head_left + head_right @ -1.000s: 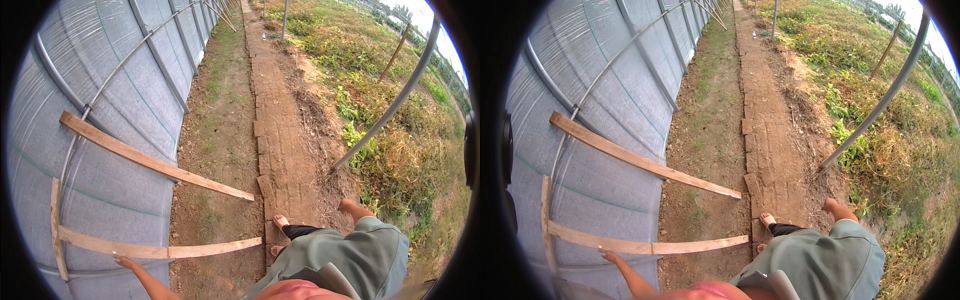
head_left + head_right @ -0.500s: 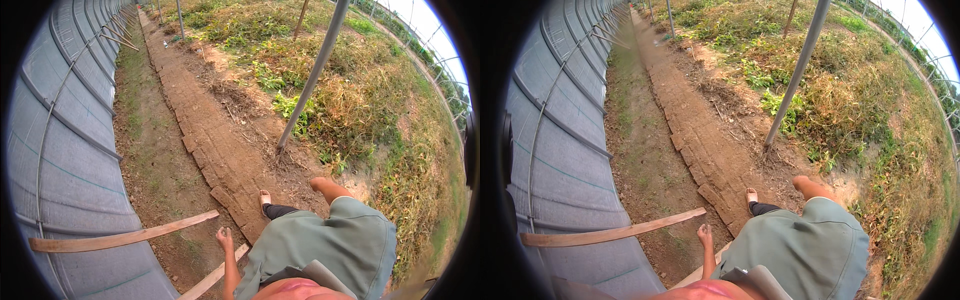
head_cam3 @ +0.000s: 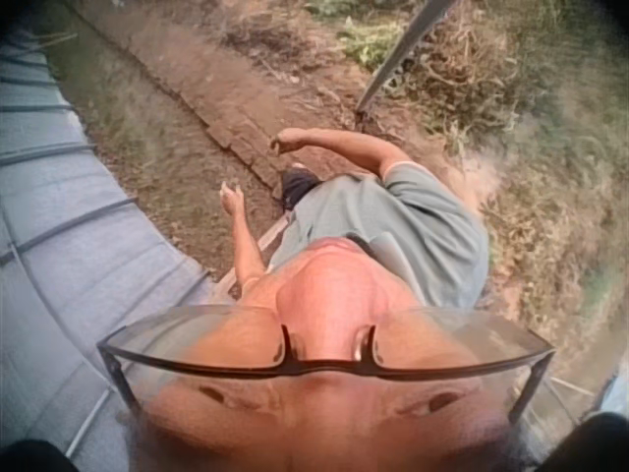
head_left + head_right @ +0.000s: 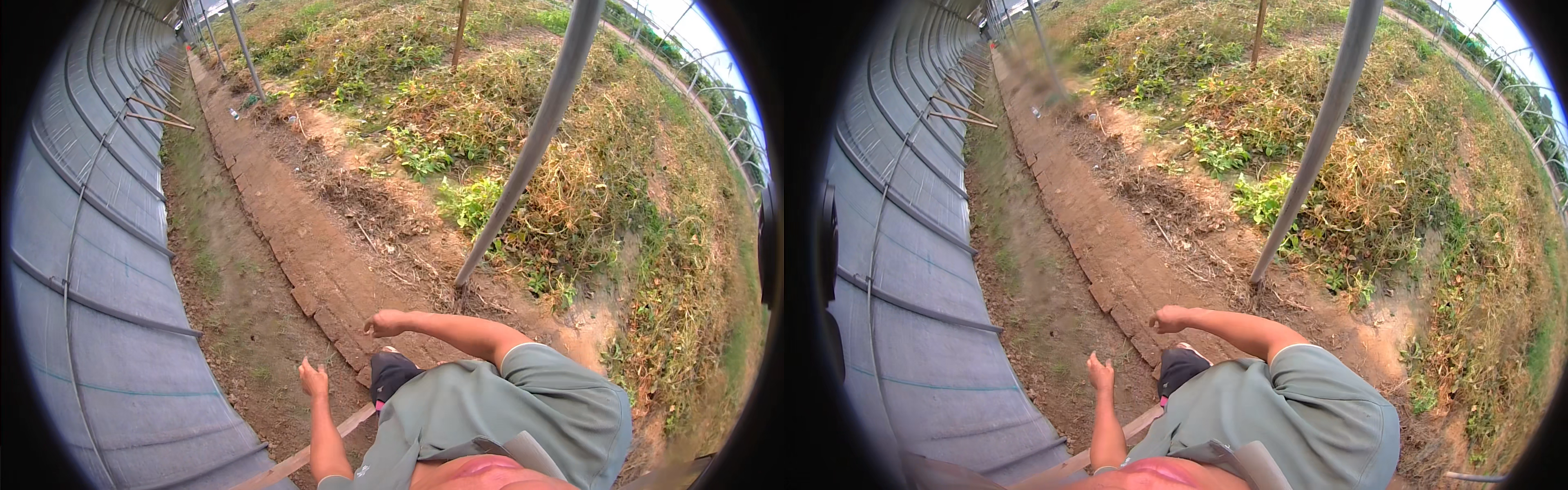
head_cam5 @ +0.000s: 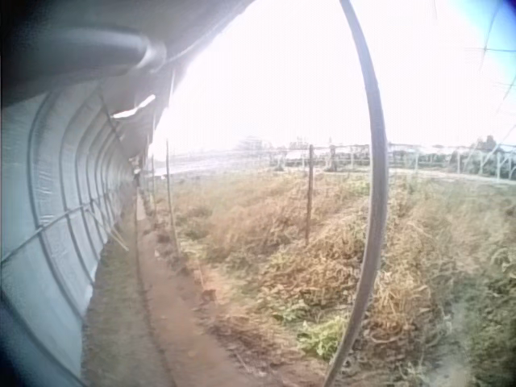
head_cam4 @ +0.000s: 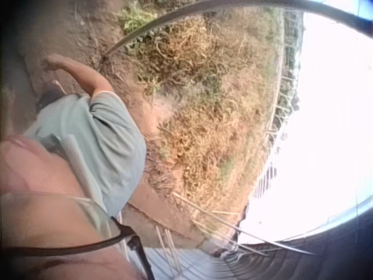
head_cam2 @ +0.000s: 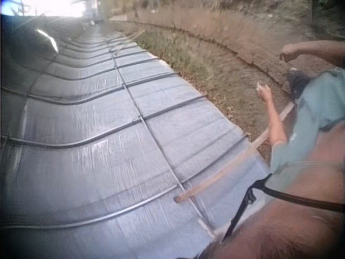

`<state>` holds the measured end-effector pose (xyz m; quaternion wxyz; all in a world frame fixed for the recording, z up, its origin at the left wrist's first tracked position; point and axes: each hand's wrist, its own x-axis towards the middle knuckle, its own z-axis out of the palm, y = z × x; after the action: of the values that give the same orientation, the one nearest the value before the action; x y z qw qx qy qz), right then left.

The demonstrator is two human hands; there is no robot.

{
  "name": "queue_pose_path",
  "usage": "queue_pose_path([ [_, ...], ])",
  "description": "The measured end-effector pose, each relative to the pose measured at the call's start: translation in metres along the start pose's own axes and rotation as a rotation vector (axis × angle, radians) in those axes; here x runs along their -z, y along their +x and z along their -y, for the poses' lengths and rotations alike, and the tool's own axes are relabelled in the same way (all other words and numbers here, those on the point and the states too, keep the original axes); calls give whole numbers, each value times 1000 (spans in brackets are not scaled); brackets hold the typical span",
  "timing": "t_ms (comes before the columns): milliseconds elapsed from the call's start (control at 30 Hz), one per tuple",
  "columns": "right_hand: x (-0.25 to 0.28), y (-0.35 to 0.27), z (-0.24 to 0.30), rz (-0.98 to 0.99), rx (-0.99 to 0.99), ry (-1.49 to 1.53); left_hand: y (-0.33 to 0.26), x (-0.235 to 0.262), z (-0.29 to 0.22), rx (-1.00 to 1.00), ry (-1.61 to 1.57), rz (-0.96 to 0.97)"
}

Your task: The person assembles wooden frames inside a greenhouse by picking up planks, arranging them into T-shaped supports, and placing them upright along the structure. They then tie green ropes to the greenhouse frame to secure the supports.

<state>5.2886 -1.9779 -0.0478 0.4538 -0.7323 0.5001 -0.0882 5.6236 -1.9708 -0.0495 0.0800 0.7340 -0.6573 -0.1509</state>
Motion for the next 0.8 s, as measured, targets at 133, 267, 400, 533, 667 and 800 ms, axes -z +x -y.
queue_pose_path([
  [133, 51, -42, -143, -230, -589, -126, 43, -37, 134, 1065, -875, 247],
  [267, 48, -118, -264, -536, -1134, 108, 88, -49, 148, 1062, -736, 604],
  [400, 26, -139, -285, -795, -1660, 592, 220, -51, 81, 958, -717, 641],
  [533, 44, -60, -234, -690, -1312, 877, 396, -55, -5, 513, -618, 626],
  [667, 104, 66, -200, -512, -1132, 1091, 584, -58, -124, -143, -532, 574],
  [800, 176, 158, -232, -365, -1030, 907, 709, -49, -253, -223, -785, 536],
])
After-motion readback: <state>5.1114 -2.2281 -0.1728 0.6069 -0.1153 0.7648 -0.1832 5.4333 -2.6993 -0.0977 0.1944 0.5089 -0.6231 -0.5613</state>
